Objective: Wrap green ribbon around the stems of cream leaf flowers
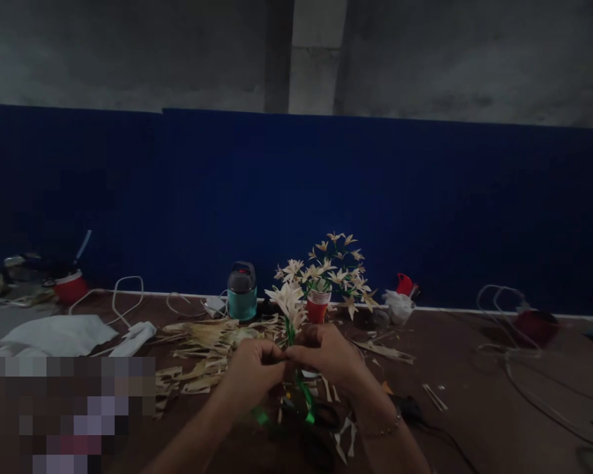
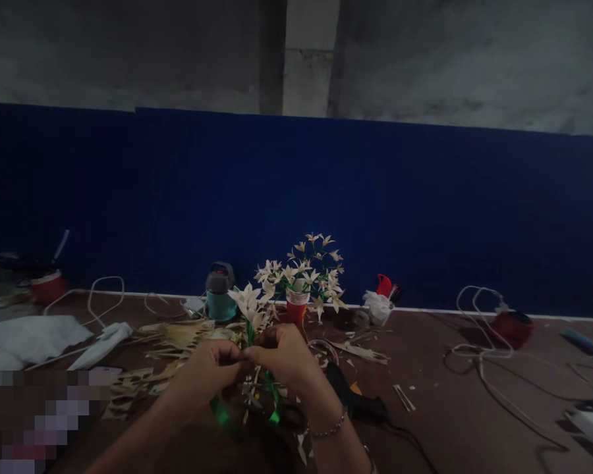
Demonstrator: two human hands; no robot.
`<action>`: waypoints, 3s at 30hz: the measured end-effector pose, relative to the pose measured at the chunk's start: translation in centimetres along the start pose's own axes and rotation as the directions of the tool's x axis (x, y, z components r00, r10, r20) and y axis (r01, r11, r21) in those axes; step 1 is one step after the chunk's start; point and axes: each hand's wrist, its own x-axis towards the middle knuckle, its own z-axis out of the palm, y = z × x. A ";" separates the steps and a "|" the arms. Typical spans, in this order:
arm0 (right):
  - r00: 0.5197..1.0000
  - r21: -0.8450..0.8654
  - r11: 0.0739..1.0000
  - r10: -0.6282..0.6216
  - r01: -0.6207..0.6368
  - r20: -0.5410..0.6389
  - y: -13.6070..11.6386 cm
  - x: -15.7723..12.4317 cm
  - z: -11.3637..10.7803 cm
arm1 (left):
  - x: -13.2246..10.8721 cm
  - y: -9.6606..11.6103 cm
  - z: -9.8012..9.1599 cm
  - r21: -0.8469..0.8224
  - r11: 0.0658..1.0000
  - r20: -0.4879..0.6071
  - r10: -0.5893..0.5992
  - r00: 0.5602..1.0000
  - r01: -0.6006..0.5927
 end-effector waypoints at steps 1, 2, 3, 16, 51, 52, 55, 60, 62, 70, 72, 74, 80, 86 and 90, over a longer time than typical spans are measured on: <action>1.000 0.020 1.000 0.010 -0.010 -0.007 -0.1 -0.1 0.0 | -0.1 0.1 0.0 0.008 1.000 -0.015 0.013 1.000 -0.012; 1.000 0.065 0.998 0.014 -0.014 0.006 -0.2 -0.1 0.0 | -0.2 0.3 0.0 -0.007 1.000 -0.017 0.021 1.000 -0.021; 0.999 0.132 0.991 0.008 -0.013 0.032 -0.3 -0.2 0.0 | -0.3 0.5 -0.1 -0.049 0.998 -0.002 0.026 1.000 -0.026; 0.968 0.614 0.775 -0.010 -0.150 0.249 -0.1 -0.7 0.1 | -0.7 0.8 -1.4 -0.412 0.911 0.300 0.109 0.948 0.025; 0.978 0.391 0.919 -0.134 0.061 0.162 -0.6 -0.9 -0.1 | -0.5 0.6 -0.3 -0.288 0.956 0.130 -0.017 0.991 0.054; 0.978 0.394 0.917 -0.131 0.056 0.164 -0.7 -0.9 -0.1 | -0.5 0.6 -0.3 -0.300 0.952 0.150 -0.019 0.989 0.064; 0.978 0.374 0.925 -0.133 0.064 0.160 -0.9 -1.0 -0.1 | -0.4 0.5 -0.3 -0.326 0.943 0.158 -0.014 0.987 0.065; 0.978 0.333 0.939 -0.143 0.085 0.155 -1.0 -1.2 -0.1 | -0.6 0.7 -0.5 -0.316 0.947 0.155 -0.009 0.988 0.058; 0.974 0.336 0.937 -0.160 0.099 0.160 -1.1 -1.4 -0.1 | -0.7 0.9 -0.6 -0.318 0.944 0.193 -0.031 0.981 0.092; 0.967 0.370 0.922 -0.189 0.114 0.173 -1.3 -1.5 -0.2 | -0.9 0.9 -0.7 -0.398 0.912 0.268 0.013 0.963 0.099; 0.968 0.338 0.931 -0.197 0.136 0.154 -1.2 -1.4 -0.2 | -0.8 0.8 -0.7 -0.409 0.909 0.247 0.028 0.968 0.078; 0.970 0.294 0.942 -0.205 0.159 0.133 -1.2 -1.5 -0.2 | -0.7 0.7 -0.7 -0.390 0.918 0.231 0.028 0.973 0.066; 0.968 0.213 0.954 -0.233 0.210 0.092 -1.2 -1.7 -0.1 | -0.8 1.1 -1.1 -0.325 0.945 0.192 0.029 0.981 0.035; 0.963 0.123 0.963 -0.253 0.241 0.098 -1.0 -1.7 -0.4 | -0.7 1.3 -1.2 -0.227 0.974 0.193 0.067 0.979 -0.022; 0.958 0.017 0.960 -0.281 0.280 0.059 -1.2 -1.7 -0.4 | -0.5 0.9 -1.1 -0.200 0.979 0.161 0.075 0.984 -0.042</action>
